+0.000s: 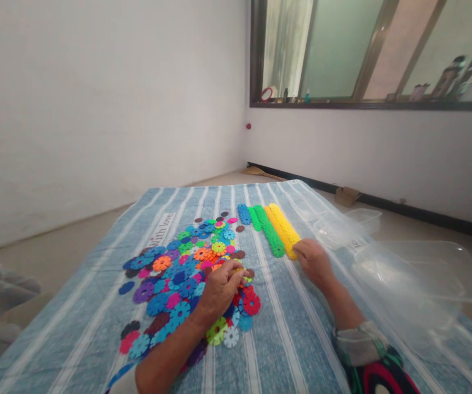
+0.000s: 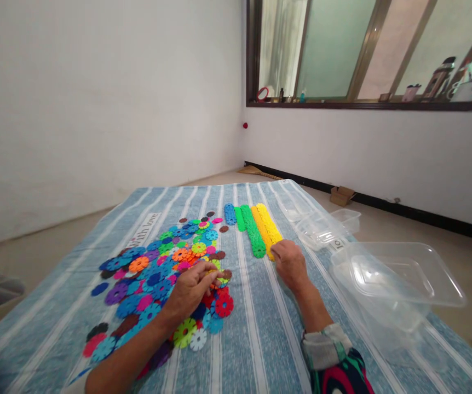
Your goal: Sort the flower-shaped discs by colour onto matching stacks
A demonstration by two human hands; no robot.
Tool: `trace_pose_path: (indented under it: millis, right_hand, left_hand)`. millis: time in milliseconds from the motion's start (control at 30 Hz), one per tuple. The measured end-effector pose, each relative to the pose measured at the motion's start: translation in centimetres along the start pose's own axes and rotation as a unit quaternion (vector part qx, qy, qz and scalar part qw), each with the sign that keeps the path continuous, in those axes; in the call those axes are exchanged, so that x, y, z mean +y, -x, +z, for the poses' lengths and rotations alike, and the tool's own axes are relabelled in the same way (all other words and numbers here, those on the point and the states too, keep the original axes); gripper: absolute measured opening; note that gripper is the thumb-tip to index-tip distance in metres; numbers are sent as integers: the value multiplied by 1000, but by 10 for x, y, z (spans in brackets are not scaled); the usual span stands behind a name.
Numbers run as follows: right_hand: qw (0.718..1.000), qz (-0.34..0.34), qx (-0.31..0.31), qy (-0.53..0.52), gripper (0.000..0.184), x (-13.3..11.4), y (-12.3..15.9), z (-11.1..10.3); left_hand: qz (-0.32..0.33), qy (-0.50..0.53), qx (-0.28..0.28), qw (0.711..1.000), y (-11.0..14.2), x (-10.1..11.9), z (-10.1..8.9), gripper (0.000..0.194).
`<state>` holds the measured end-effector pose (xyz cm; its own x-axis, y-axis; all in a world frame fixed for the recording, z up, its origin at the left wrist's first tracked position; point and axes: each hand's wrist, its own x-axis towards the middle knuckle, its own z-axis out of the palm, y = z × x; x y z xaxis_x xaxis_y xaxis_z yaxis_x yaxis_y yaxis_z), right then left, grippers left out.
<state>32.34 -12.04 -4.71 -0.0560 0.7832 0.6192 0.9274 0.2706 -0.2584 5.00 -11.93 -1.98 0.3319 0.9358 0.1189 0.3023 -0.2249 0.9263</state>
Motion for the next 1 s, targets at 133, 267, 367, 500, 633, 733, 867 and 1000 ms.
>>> trace_pose_path:
  millis: [133, 267, 367, 500, 633, 733, 867, 1000]
  right_hand:
    - [999, -21, -22, 39, 25, 11, 2, 1]
    - [996, -27, -46, 67, 25, 12, 4, 5]
    - [994, -26, -62, 83, 25, 14, 4, 7]
    - [994, -19, -57, 95, 23, 16, 6, 11]
    - [994, -8, -32, 100, 21, 17, 8, 14]
    - [996, -4, 7, 89, 24, 16, 8, 14]
    - [998, -11, 57, 40, 23, 5, 6, 12]
    - [994, -80, 51, -57, 18, -27, 6, 12]
  left_hand:
    - [13, -10, -3, 1000, 1, 0, 0, 21]
    - [48, -75, 7, 996, 3, 1, -4, 22]
    - [82, -102, 16, 991, 3, 0, -5, 22]
    - [123, -114, 36, 985, 0, -3, -4, 21]
    - [164, -128, 47, 977, -1, -7, -5, 19]
    - [182, -138, 49, 972, -1, -9, -6, 19]
    - [185, -157, 41, 969, 2, -6, -5, 20]
    - [174, -158, 26, 972, 5, 1, -3, 20]
